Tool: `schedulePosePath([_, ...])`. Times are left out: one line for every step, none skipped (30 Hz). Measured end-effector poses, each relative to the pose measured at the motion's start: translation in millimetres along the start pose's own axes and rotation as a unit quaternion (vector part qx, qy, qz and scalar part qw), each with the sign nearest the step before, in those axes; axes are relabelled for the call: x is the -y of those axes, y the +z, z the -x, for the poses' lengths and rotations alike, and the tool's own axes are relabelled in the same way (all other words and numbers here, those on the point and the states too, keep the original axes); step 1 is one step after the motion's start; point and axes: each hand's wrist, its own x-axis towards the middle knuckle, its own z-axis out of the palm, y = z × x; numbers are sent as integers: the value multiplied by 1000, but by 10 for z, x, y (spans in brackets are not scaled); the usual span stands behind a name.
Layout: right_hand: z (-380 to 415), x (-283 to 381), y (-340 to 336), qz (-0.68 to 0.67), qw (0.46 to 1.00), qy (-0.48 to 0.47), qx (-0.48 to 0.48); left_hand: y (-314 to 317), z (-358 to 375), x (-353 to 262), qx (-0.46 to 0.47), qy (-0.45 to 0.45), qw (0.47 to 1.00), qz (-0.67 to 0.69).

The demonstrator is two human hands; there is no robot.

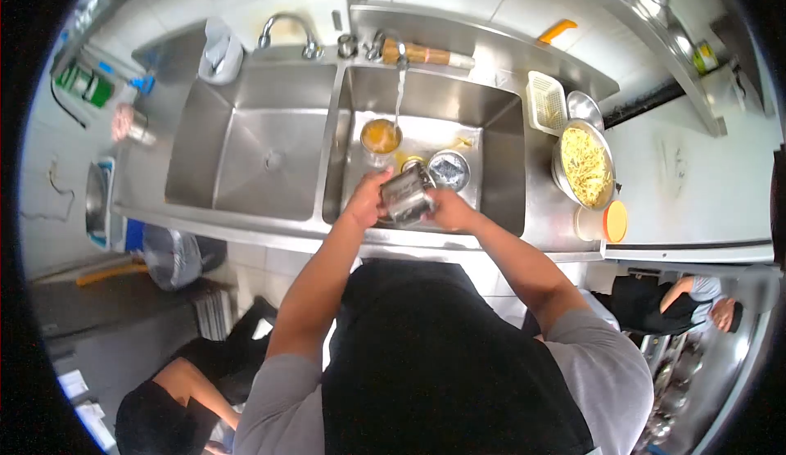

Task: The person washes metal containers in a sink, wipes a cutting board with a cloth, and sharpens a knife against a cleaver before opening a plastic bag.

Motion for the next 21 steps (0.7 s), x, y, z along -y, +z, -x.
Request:
schedulePosePath([-39,-30,-26,-48,995,89,20,19,137,34,-86,96,989,-79])
schedulePosePath([-48,-297,94,-192,974,118,-7,-9,223,133,-175,184,954,-157])
schedulePosePath([-36,-358,120,-152,978,142,-23,-222,220,190,-230,266,859,-373])
schedulePosePath([-94,-397,73,-110,980,159,-46,-439,225,284,-235,268,861,-363])
schedulePosePath([-159,-496,37,-104,982,155,-40,-665,275,451,-288,291,760,-505])
schedulePosePath([-248,-638,25,-46,985,156,-60,-783,310,534,-334,303,630,-632])
schedulePosePath([-353,-668,-4,10,984,157,-79,-788,352,537,-341,305,629,-629])
schedulePosePath([-485,-732,-38,10,985,155,-72,-806,404,595,-338,335,592,-650])
schedulePosePath([-660,-733,-135,47,980,181,-66,-798,438,676,-334,361,558,-668])
schedulePosePath([-822,-774,-240,89,972,208,-55,-792,415,739,-342,351,569,-661])
schedulePosePath([-990,-847,-283,139,965,211,-62,-805,364,772,-343,359,559,-664])
schedulePosePath([-1194,-933,-302,187,957,209,-69,-823,311,789,-347,368,546,-668])
schedulePosePath([-1379,-1074,-297,218,953,196,-81,-820,294,800,-377,384,539,-648])
schedulePosePath([-1551,-1231,-272,244,948,181,-92,-792,333,777,-379,381,530,-656])
schedulePosePath([-1702,-1369,-262,258,949,163,-73,-727,350,741,-385,381,525,-656])
schedulePosePath([-1815,-1482,-224,266,951,148,-56,-701,359,704,-386,379,518,-663])
schedulePosePath([-1873,-1606,-164,275,950,143,-29,-706,349,688,-391,375,512,-666])
schedulePosePath([-1858,-1599,-147,282,952,121,-5,-711,328,701,-393,372,509,-669])
schedulePosePath([-1871,-1912,-28,324,938,114,33,-702,299,709,-406,365,506,-668])
schedulePosePath([-1910,-2189,47,368,922,99,69,-693,278,696,-411,353,509,-669])
schedulePosePath([-1906,-2249,15,366,923,93,81,-678,276,673,-413,353,504,-672])
